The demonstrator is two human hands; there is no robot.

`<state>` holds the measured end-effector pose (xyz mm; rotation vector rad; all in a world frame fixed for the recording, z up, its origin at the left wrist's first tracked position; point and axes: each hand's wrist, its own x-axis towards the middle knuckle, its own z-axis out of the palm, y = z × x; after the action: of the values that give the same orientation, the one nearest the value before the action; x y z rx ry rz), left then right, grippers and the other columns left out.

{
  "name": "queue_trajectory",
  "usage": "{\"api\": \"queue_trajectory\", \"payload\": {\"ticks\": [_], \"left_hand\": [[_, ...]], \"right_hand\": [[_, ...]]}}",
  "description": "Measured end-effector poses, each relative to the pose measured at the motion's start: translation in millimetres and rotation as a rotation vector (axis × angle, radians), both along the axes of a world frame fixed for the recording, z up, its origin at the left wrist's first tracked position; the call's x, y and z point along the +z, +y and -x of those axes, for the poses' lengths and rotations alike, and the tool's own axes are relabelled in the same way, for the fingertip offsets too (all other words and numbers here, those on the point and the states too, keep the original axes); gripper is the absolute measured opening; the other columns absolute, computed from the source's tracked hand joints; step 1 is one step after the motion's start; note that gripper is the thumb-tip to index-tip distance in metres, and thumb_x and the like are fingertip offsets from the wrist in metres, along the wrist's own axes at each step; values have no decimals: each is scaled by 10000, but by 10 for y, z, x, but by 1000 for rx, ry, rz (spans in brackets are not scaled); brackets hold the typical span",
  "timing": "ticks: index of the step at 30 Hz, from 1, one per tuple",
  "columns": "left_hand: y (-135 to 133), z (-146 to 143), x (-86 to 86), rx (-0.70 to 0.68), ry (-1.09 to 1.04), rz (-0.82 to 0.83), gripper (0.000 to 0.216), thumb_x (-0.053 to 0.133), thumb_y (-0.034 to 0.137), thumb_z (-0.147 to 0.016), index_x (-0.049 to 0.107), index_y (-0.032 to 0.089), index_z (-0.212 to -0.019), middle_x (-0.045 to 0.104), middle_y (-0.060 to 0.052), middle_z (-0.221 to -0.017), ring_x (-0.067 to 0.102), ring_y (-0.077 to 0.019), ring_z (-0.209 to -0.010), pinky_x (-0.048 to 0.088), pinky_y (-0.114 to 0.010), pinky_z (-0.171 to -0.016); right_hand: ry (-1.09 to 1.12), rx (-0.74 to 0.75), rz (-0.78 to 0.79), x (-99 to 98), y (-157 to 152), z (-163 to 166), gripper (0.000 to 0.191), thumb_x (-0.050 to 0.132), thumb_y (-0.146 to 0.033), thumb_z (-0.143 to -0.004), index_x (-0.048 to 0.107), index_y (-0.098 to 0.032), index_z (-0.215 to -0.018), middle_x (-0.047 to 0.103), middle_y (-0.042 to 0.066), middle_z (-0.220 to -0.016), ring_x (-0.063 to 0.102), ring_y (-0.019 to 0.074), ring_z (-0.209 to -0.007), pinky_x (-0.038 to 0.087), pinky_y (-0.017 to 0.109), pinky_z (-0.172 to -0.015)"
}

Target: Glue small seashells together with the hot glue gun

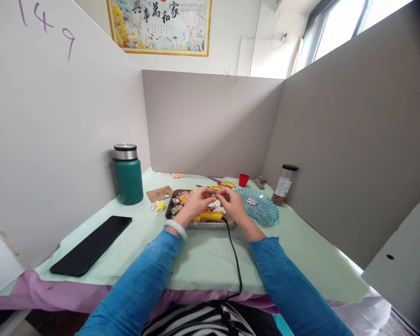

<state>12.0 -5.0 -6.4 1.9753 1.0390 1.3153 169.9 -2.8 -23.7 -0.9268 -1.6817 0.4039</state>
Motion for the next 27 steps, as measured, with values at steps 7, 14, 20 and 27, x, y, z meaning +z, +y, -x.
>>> {"api": "queue_trajectory", "payload": {"ticks": [7,14,20,27], "left_hand": [[80,36,-40,-42,-107,29,323,644,290,-734,641,143,-1022,675,-74,-869,605,-144,-702,485,-254,-635],[26,26,27,-136,-235,178,400,665,306,-726,607,120,-1074,646,-119,-1034,614,-151,-784,512,-267,-658],[1,53,68,-115,-264,272,412,647,385,-748,642,117,-1061,666,-83,-886,582,-110,-662,514,-264,-642],[-41,30,84,-149,-288,290,408,640,371,-762,607,124,-1085,638,-55,-793,577,-100,-613,509,-240,-585]], "right_hand": [[-5,3,-13,-2,-12,4,170,546,-366,-804,578,-203,-838,610,6,-695,552,150,-590,442,274,-564],[11,57,-22,7,-31,6,196,562,-366,-805,579,-199,-906,630,21,-767,564,149,-624,462,275,-580],[4,50,-42,6,-43,6,185,563,-351,-809,586,-200,-914,628,20,-766,550,144,-608,454,269,-571],[-13,19,-121,28,-48,11,229,558,-324,-814,588,-203,-1006,629,40,-863,548,141,-626,451,272,-575]]}}
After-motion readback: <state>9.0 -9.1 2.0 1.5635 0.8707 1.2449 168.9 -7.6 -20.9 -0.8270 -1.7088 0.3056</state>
